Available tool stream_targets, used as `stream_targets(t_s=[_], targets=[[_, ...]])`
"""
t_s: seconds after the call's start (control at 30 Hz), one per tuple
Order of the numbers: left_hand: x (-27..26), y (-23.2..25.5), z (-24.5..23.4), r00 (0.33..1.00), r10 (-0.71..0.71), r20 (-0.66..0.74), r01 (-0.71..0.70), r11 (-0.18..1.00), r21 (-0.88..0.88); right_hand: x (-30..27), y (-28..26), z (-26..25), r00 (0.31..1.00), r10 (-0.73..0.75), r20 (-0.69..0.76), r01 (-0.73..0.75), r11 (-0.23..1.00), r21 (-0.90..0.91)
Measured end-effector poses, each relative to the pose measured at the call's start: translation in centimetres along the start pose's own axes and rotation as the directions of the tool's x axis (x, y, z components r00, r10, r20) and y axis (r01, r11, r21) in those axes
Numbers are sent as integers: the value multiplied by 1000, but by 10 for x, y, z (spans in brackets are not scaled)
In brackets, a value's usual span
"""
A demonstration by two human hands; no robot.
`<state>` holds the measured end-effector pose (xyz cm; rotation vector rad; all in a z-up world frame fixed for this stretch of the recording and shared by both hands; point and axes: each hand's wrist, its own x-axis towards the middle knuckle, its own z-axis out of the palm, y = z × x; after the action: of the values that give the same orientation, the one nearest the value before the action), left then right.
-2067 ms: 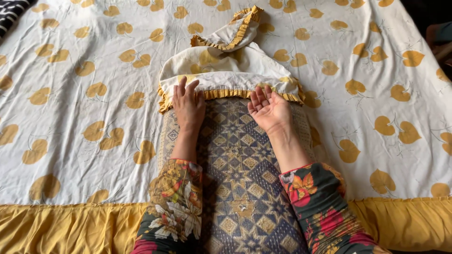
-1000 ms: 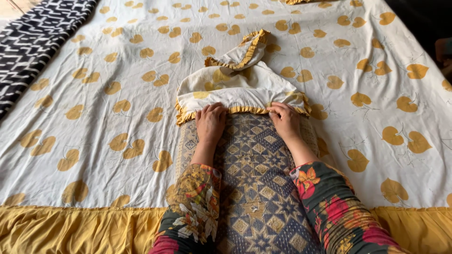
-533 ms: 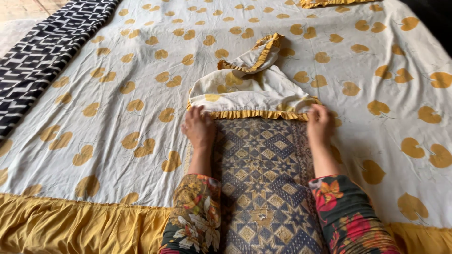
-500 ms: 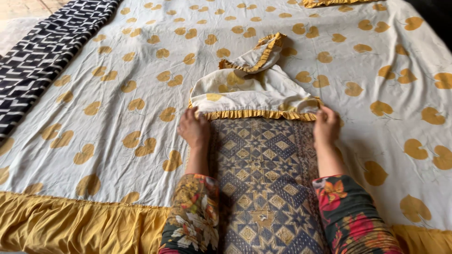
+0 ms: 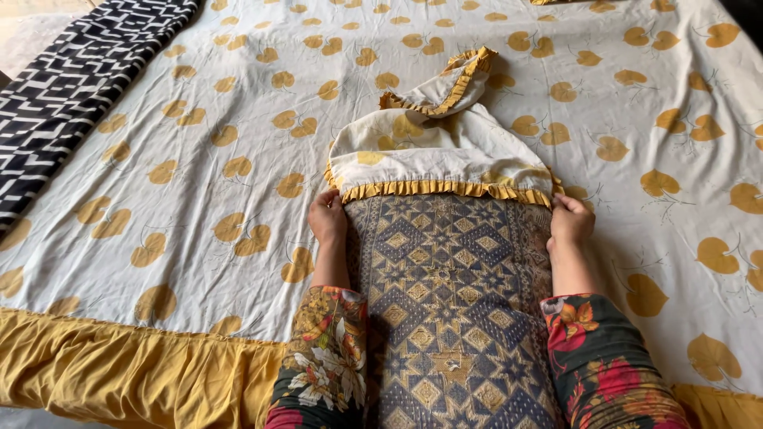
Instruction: The recorder puts a patterned pillowcase onto a long pillow while sitting on a bed.
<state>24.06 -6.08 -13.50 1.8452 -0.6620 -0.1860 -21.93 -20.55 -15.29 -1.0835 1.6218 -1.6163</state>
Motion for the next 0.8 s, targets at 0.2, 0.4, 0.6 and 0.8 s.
stream_targets(t_s=[0.2, 0.4, 0.6, 0.8], targets=[[-4, 3, -8, 998, 50, -49, -50, 999, 4, -25, -34, -16, 999, -32, -38, 24, 983, -181], [-15, 3, -29, 997, -19, -68, 15, 998, -54, -30, -32, -38, 1000, 27, 4, -25, 963, -267], [-50, 63, -50, 990, 140, 6, -137, 958, 251, -69, -91, -37, 932, -344, 110, 326, 671, -666], [-73, 94, -39, 759, 573, 309, -617, 784, 63, -61, -73, -12, 545, -690, 477, 818, 562, -121]])
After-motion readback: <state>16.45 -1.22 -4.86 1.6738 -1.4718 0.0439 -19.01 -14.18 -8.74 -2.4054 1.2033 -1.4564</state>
